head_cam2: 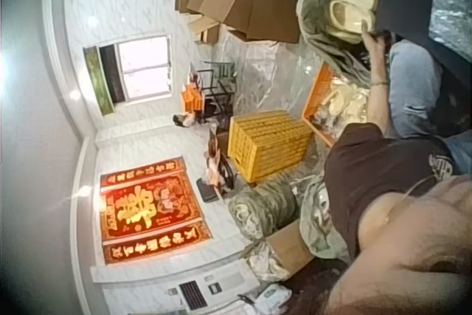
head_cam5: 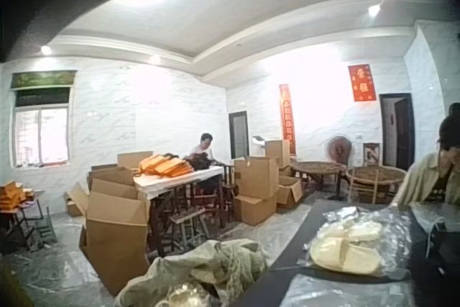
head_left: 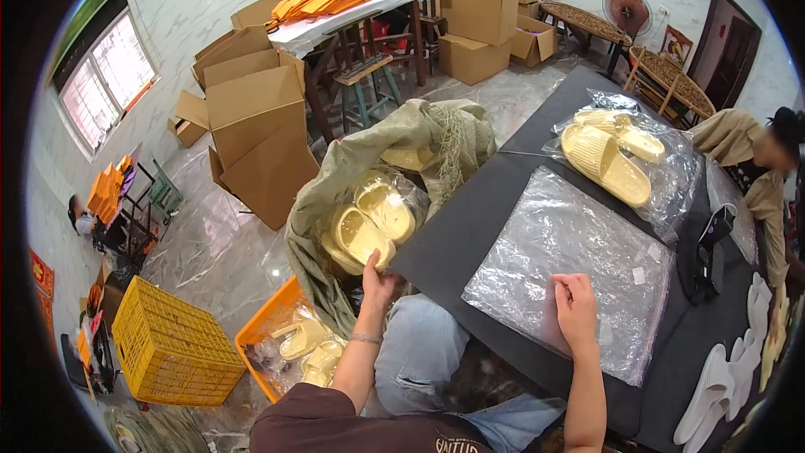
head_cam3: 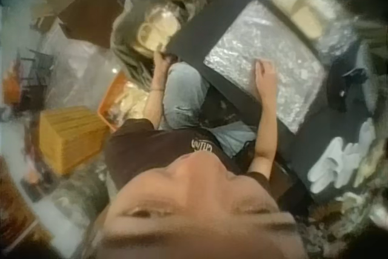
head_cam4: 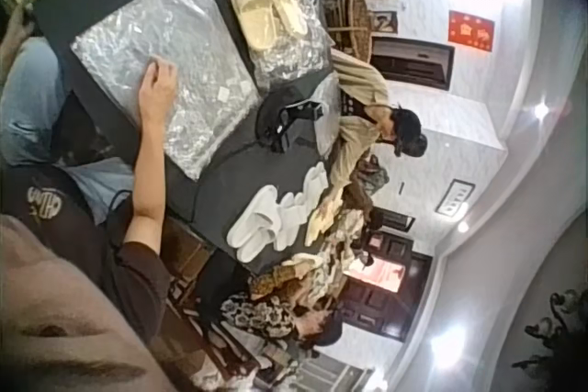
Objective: The person packs pairs of yellow and white slippers into clear plastic bags. They place the slippers on the bags, fold the plastic over, and seal them using a heat-sealing machine on the table. The person handles the slippers one pair at a time, moving them from a large sack to the packaging station.
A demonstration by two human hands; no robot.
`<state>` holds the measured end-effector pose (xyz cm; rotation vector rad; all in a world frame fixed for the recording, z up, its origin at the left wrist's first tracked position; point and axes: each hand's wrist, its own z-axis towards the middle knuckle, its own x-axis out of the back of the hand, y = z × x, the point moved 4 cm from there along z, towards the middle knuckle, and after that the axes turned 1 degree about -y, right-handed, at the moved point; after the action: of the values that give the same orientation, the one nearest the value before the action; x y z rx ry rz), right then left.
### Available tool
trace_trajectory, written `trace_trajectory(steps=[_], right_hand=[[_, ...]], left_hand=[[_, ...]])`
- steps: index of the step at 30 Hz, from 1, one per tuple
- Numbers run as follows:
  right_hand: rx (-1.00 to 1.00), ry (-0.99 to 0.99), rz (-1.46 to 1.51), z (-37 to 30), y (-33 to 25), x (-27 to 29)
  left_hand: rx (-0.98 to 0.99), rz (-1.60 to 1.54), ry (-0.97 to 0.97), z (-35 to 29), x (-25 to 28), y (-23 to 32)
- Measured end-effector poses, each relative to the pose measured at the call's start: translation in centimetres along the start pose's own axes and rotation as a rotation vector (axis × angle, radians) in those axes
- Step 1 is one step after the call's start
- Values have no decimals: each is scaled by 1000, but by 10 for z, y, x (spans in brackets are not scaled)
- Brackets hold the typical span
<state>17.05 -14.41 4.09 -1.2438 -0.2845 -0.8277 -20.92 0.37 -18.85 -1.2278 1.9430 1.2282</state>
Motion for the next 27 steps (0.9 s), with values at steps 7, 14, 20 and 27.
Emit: trace_trajectory(steps=[7,14,20,27], right_hand=[[29,12,-36,-1,3,2],[2,36,-29,-1,6,4],[-26,42,-9,-5,11,7],[6,64,-21,-7,19,5]], left_hand=[[-233,13,-114,-72,-73,50],[-483,91,-226,-190,-166,64],[-454,-32,-482,-238,-211,44],[-146,-195,-846,-290,-283,-34]])
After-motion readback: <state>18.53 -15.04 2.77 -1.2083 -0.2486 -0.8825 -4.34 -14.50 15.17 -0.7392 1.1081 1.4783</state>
